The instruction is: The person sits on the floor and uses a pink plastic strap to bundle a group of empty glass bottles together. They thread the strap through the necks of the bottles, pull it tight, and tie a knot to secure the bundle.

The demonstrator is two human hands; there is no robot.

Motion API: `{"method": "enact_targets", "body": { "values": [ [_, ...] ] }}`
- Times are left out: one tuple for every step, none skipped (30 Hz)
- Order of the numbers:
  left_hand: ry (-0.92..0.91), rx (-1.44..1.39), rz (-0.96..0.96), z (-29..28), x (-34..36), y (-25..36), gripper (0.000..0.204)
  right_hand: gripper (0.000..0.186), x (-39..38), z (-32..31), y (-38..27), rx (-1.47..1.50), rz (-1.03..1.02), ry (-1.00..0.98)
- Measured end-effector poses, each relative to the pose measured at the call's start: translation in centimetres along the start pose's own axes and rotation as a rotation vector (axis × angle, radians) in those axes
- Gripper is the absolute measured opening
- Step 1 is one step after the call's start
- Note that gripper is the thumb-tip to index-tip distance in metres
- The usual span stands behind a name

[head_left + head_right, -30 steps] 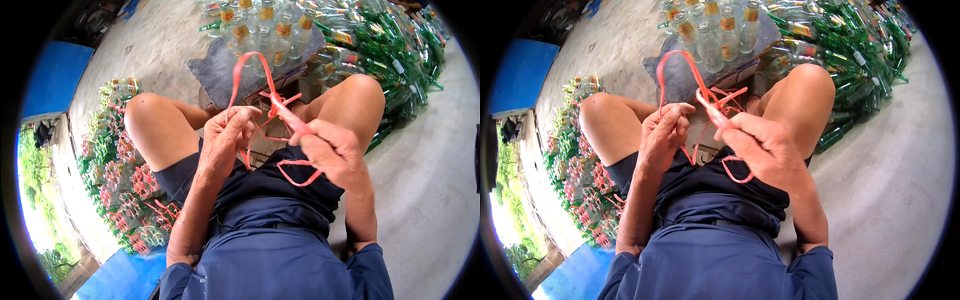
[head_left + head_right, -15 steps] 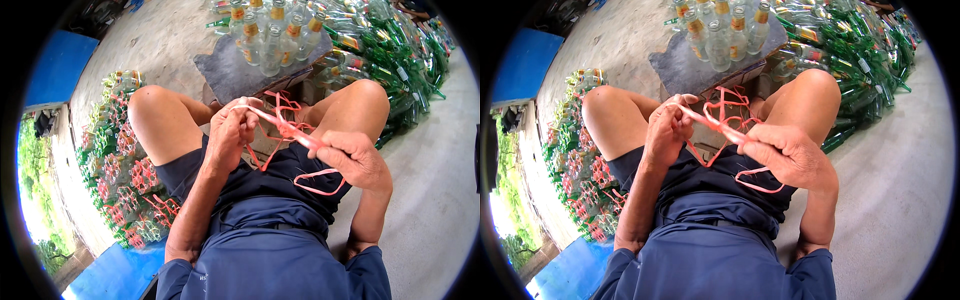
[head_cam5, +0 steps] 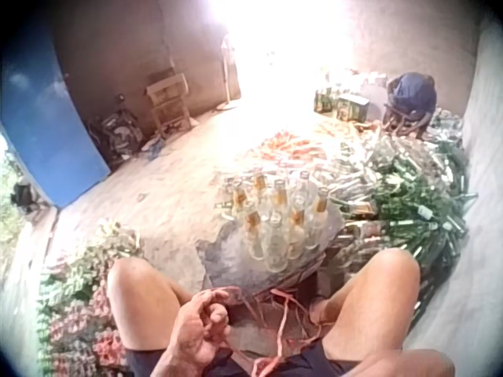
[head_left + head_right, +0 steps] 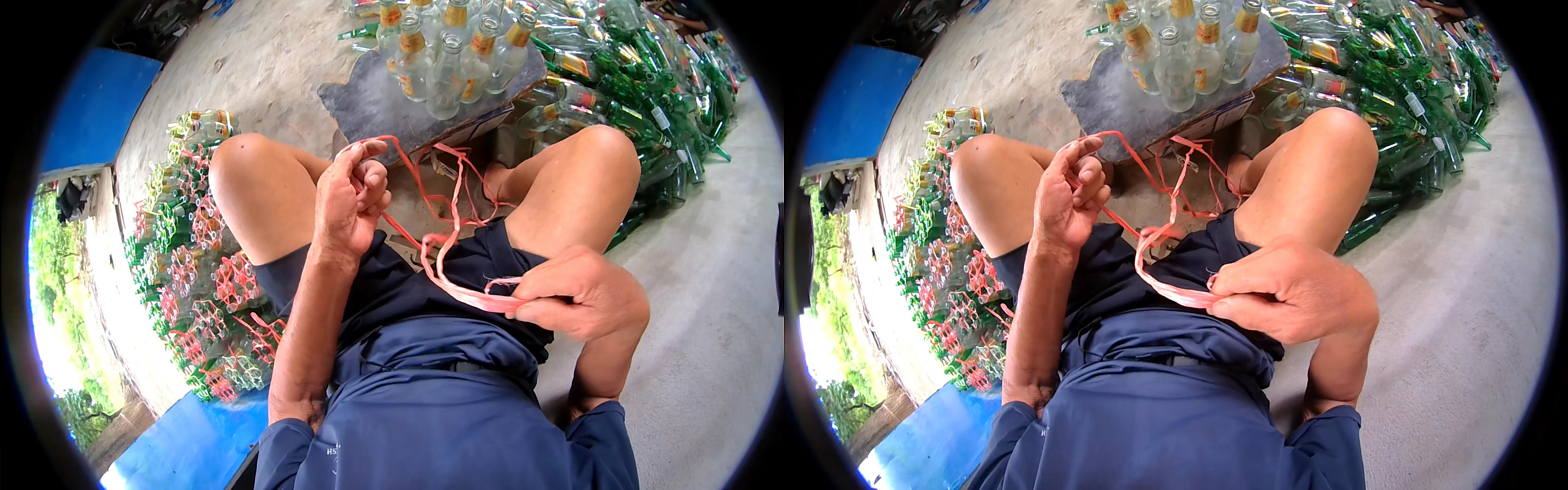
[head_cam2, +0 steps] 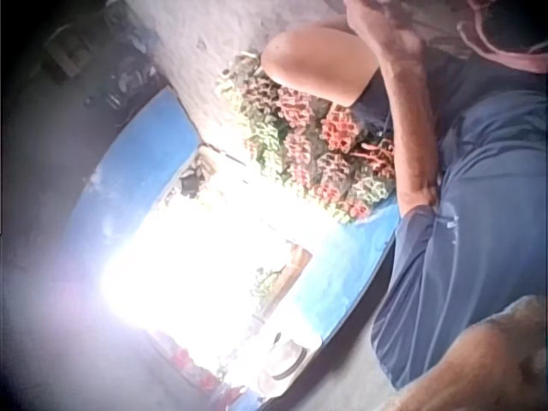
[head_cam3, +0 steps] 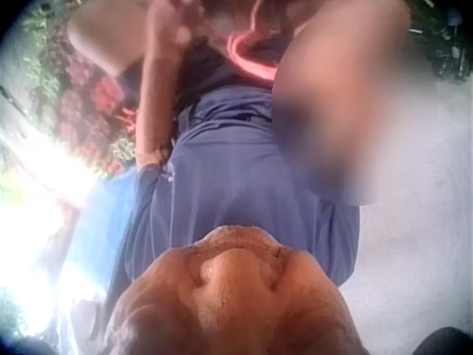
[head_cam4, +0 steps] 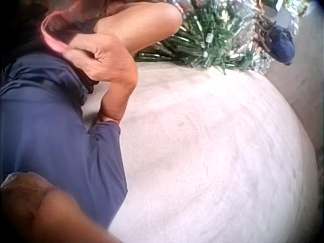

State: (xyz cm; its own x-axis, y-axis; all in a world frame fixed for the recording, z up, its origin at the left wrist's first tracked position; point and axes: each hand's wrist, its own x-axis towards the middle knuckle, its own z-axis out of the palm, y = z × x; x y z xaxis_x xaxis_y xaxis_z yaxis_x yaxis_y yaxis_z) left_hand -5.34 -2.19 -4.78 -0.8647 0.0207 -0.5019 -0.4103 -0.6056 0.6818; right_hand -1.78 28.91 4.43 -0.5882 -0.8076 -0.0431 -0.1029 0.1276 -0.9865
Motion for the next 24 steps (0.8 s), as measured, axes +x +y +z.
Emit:
{"method": "enact_targets", "body": {
  "values": [
    [0.016,0.018,0.01,-0.2,0.2,0.0,0.029,0.003,-0.1,-0.7,-0.4,-0.002,-0.034,-0.008],
    [0.032,0.036,0.02,-0.4,0.3,0.0,0.028,0.002,-0.6,-1.7,-0.8,-0.005,-0.069,-0.016],
    [0.05,0.053,0.03,-0.6,0.3,0.0,0.028,0.002,-1.1,-2.5,-0.8,-0.007,-0.104,-0.026],
    [0.063,0.057,0.036,-0.8,0.4,-0.1,0.027,0.008,-1.8,-2.9,-0.6,0.081,-0.16,0.025],
    [0.077,0.06,0.041,-1.2,0.5,-0.1,0.027,0.011,-2.4,-3.2,-0.3,0.104,-0.22,0.122],
    [0.087,0.067,0.045,-1.3,0.6,-0.2,0.026,0.015,-3.1,-3.4,-0.1,0.128,-0.28,0.224],
    [0.093,0.068,0.04,-1.4,0.8,-0.3,0.026,0.019,-4.1,-3.9,-0.1,0.137,-0.301,0.308],
    [0.098,0.07,0.035,-1.5,1.1,-0.4,0.026,0.022,-5.0,-4.4,0.0,0.144,-0.322,0.392],
    [0.117,0.072,0.037,-1.7,0.9,-0.5,0.026,0.026,-6.2,-5.2,0.2,0.153,-0.314,0.443],
    [0.121,0.111,0.046,-1.7,0.8,-0.6,0.026,0.029,-7.0,-5.6,0.3,0.195,-0.309,0.478],
    [0.125,0.149,0.054,-1.6,0.6,-0.6,0.025,0.032,-7.8,-6.1,0.4,0.237,-0.305,0.514],
    [0.128,0.189,0.062,-1.6,0.5,-0.7,0.025,0.034,-8.1,-6.3,0.2,0.317,-0.306,0.533],
    [0.1,0.232,0.086,-1.7,0.4,-0.9,0.024,0.035,-8.3,-6.5,0.1,0.397,-0.308,0.55],
    [0.072,0.275,0.111,-2.0,0.4,-1.2,0.023,0.034,-8.4,-6.6,0.2,0.417,-0.321,0.567],
    [0.039,0.319,0.133,-2.1,0.4,-1.4,0.022,0.034,-8.2,-6.5,0.0,0.435,-0.334,0.588],
    [0.037,0.365,0.12,-1.9,0.3,-1.4,0.021,0.031,-7.9,-6.3,-0.2,0.455,-0.342,0.647],
    [0.039,0.412,0.122,-1.6,0.3,-1.7,0.021,0.029,-7.7,-6.2,-0.5,0.474,-0.35,0.706],
    [0.042,0.458,0.125,-1.5,0.3,-2.0,0.021,0.03,-7.1,-5.9,-1.1,0.475,-0.345,0.7],
    [0.045,0.505,0.128,-1.5,0.3,-2.4,0.021,0.032,-7.2,-6.1,-1.0,0.483,-0.374,0.721],
    [0.002,0.536,0.151,-1.9,0.3,-2.8,0.022,0.035,-7.2,-6.3,-0.9,0.491,-0.403,0.742],
    [-0.002,0.559,0.136,-1.6,0.1,-3.0,0.022,0.037,-7.1,-6.5,-0.9,0.499,-0.43,0.762],
    [-0.005,0.581,0.121,-1.2,-0.1,-3.4,0.023,0.037,-7.0,-7.0,-1.1,0.541,-0.474,0.675],
    [-0.009,0.604,0.106,-1.0,-0.1,-3.5,0.023,0.037,-7.0,-7.3,-1.5,0.535,-0.487,0.672],
    [-0.049,0.648,0.121,-1.0,-0.1,-3.6,0.023,0.038,-6.9,-7.5,-1.9,0.532,-0.5,0.669]
  ]
}}
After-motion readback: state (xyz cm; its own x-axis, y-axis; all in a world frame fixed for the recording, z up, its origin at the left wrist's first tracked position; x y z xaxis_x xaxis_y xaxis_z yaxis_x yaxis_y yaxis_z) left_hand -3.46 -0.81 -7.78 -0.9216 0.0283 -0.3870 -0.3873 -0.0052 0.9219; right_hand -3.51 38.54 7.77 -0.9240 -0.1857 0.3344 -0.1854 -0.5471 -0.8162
